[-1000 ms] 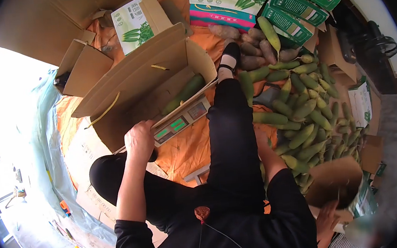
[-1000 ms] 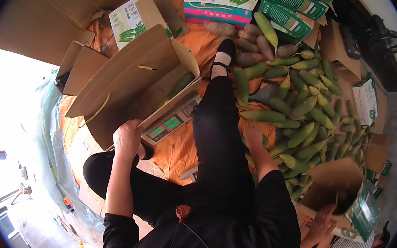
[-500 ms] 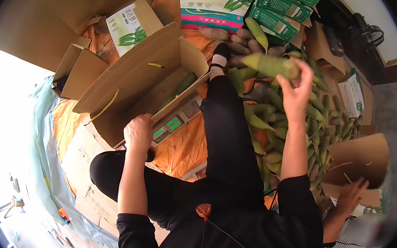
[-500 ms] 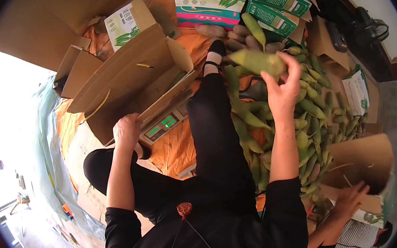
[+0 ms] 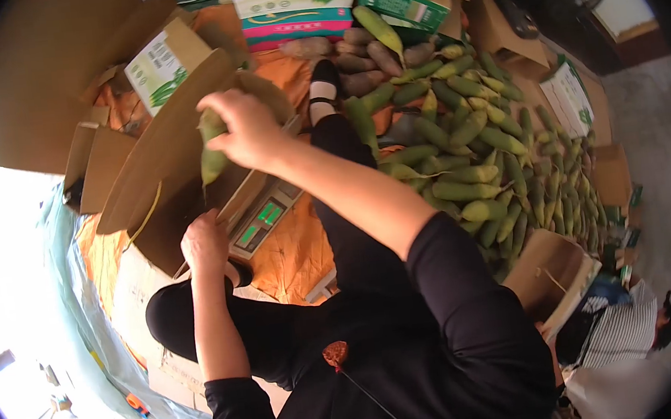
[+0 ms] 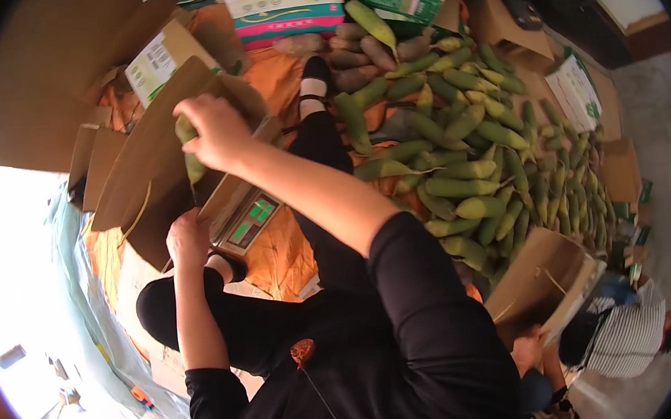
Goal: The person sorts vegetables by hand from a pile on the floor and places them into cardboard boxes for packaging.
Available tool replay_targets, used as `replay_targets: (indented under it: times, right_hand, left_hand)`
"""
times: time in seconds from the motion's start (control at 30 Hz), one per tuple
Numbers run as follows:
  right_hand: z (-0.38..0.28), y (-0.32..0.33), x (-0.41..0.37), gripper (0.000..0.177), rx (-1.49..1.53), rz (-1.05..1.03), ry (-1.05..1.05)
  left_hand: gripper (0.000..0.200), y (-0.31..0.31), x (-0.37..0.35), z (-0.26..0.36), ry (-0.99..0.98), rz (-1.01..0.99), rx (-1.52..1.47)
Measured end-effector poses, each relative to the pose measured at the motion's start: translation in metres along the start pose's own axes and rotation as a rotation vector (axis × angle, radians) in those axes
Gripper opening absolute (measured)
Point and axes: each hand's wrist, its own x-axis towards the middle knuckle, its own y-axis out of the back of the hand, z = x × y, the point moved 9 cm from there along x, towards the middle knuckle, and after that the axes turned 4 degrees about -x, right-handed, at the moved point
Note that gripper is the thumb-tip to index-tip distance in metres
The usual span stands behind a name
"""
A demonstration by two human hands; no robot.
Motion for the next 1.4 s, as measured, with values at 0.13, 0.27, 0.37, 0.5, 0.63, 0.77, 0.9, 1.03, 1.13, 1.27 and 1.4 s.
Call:
replay_targets:
  times: [0.13,0.27,0.37,0.5,0.63,0.77,0.9,1.03,1.13,1.27,1.4]
  right_hand:
    - [0.033,-0.026,0.000,0.043,-0.159,-0.010,-0.224]
    - [0.008,0.032,0.003,0.032,-0.167,-0.017,-0.082]
    - [0.034,0.094,-0.016,0.024,-0.062,0.105,-0.153]
    - [0.153,0.154,-0.118,0.027,-0.114,0.178,-0.519]
    - [0.233,0.154,-0.227,0.026,-0.501,0.042,-0.646]
    - [0.298,0.163,-0.311,0.024,-0.619,0.002,-0.902]
    - [0.343,0.152,-0.390,0.033,-0.035,0.052,-1.676]
    - [0.341,0.119,-0.427,0.045,0.475,0.440,-1.878]
    - [0.362,0.092,-0.422,0.054,0.706,0.605,-1.817]
    - [0.392,0.069,-0.415,0.049,0.982,0.814,-1.800]
    - [0.387,0.069,-0.412,0.042,1.028,0.938,-1.852]
  left_hand:
    - [0.017,0.004,-0.001,0.005,-0.012,0.004,-0.006]
    - [0.018,0.003,0.000,0.003,-0.041,0.023,-0.043]
    - [0.018,0.003,-0.001,0.005,-0.045,0.045,-0.041]
    - [0.018,0.004,0.001,0.007,-0.042,0.021,-0.073]
    - [0.020,0.004,0.000,0.008,-0.016,-0.005,-0.074]
    - [0.020,0.003,-0.001,0.006,-0.005,0.005,-0.092]
    - [0.020,0.003,0.000,0.004,0.014,0.026,-0.083]
    - [0.021,-0.003,0.002,-0.001,0.036,-0.002,-0.110]
    - [0.019,0.002,-0.001,0.002,0.032,0.036,-0.113]
    - [0.017,0.006,-0.002,0.008,0.036,0.028,-0.095]
    - [0.017,0.004,-0.003,0.003,0.048,0.035,-0.126]
